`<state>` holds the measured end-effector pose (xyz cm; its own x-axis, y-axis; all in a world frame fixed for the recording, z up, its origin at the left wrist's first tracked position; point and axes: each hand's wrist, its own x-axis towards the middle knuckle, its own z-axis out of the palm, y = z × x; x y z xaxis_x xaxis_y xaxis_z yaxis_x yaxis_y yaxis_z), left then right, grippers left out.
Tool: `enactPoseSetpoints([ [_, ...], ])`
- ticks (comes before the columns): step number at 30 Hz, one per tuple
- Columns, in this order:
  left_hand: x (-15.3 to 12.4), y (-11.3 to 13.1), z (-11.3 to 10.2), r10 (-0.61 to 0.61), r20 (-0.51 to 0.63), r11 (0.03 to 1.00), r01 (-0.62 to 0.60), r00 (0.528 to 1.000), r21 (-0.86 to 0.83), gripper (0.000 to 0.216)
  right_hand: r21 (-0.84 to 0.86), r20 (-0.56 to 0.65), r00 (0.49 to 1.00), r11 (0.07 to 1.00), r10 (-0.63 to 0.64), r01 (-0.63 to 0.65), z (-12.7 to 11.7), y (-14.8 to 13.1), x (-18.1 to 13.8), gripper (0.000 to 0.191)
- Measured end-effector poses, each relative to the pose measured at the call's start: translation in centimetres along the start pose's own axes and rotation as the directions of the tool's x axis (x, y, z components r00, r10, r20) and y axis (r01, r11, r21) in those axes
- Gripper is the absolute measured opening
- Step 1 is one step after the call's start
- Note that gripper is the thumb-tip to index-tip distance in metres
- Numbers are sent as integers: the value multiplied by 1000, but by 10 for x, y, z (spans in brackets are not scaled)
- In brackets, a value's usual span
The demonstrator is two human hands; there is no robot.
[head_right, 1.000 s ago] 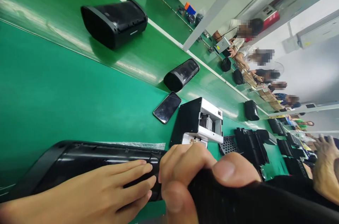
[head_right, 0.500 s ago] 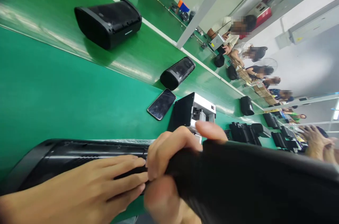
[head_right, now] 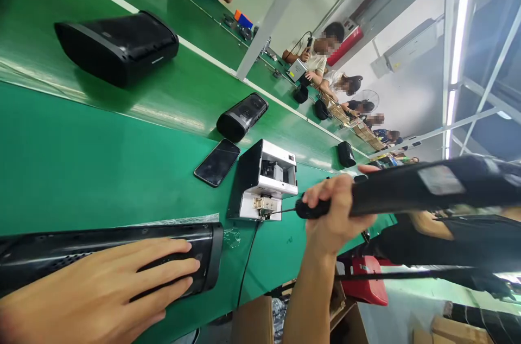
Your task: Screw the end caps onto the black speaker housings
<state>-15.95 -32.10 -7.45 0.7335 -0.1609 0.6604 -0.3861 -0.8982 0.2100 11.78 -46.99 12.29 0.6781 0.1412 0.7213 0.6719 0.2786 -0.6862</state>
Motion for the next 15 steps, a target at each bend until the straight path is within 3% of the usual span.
enactPoseSetpoints([
  [3, 15, -3, -7, 16, -71, 1000, -18, 997, -25, 27, -4, 44, 997, 998, 71, -70, -2, 2, -10, 41],
  [9, 24, -5, -18, 97, -22, 995, -97, 995, 9, 43, -20, 121, 982, 989, 147, -145, -19, -26, -8, 42],
  [15, 25, -5, -21, 128, 23, 991, -129, 991, 37, 42, -29, 28, 1000, 1000, 1, 0, -7, -21, 5, 43],
])
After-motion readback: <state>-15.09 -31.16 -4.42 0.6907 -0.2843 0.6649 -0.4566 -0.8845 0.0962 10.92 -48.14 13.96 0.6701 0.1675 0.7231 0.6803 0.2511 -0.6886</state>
